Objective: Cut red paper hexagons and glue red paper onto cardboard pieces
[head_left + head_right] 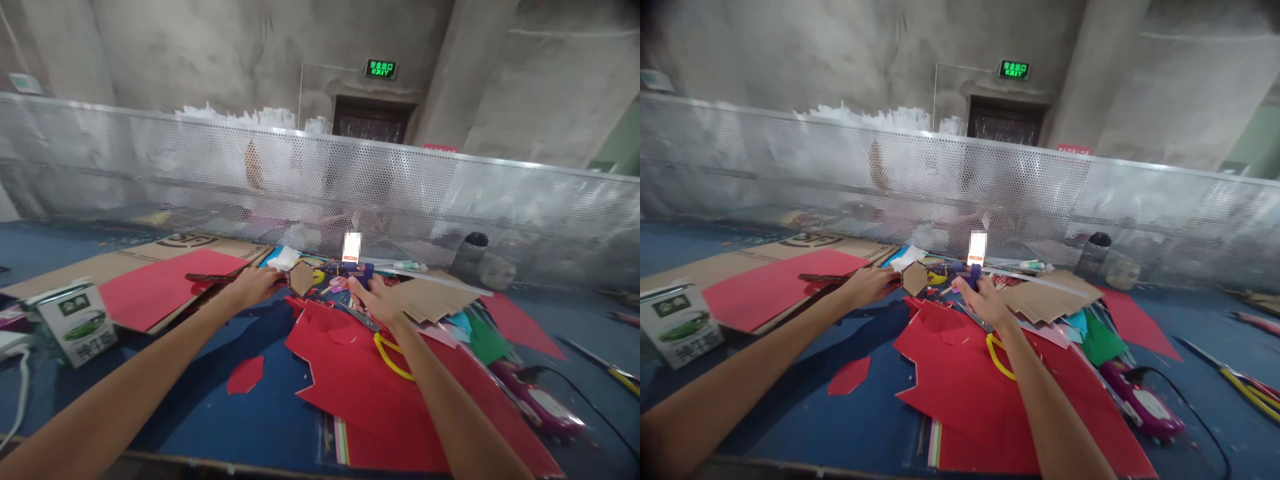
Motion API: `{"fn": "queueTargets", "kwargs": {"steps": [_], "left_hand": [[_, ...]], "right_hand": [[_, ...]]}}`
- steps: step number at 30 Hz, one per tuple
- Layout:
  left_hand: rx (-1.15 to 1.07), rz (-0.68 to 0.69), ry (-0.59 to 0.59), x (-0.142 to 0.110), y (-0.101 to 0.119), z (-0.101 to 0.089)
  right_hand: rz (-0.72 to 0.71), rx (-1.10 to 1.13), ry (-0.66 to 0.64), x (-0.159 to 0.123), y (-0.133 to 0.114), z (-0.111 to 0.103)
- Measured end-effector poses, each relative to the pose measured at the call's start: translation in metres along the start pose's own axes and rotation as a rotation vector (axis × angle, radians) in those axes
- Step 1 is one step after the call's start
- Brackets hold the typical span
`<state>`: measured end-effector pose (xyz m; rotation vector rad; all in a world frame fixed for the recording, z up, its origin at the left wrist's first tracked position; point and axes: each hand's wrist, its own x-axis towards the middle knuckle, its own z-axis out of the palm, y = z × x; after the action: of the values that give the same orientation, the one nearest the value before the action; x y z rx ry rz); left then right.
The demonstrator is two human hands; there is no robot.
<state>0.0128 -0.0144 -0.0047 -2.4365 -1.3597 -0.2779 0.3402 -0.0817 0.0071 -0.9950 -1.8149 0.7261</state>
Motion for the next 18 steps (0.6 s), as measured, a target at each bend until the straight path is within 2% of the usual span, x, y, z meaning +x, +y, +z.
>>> {"fn": "queueTargets", "kwargs": {"steps": [5, 11, 18], "left_hand": [[-0.002, -0.013, -0.003, -0.001, 0.003, -0.002], [-0.013, -0.013, -0.012, -0.002, 0.008, -0.006], [0.020, -0.019, -0.026, -0.003, 0.011, -0.010]], "right_hand": [[-0.162, -0.259, 0.055, 0.000, -0.004, 0.016], [-0.131, -0.486, 0.138, -0.001, -0.010, 0.027], [-0.179, -0.441, 0.113, -0.003, -0.011, 0.029]]}}
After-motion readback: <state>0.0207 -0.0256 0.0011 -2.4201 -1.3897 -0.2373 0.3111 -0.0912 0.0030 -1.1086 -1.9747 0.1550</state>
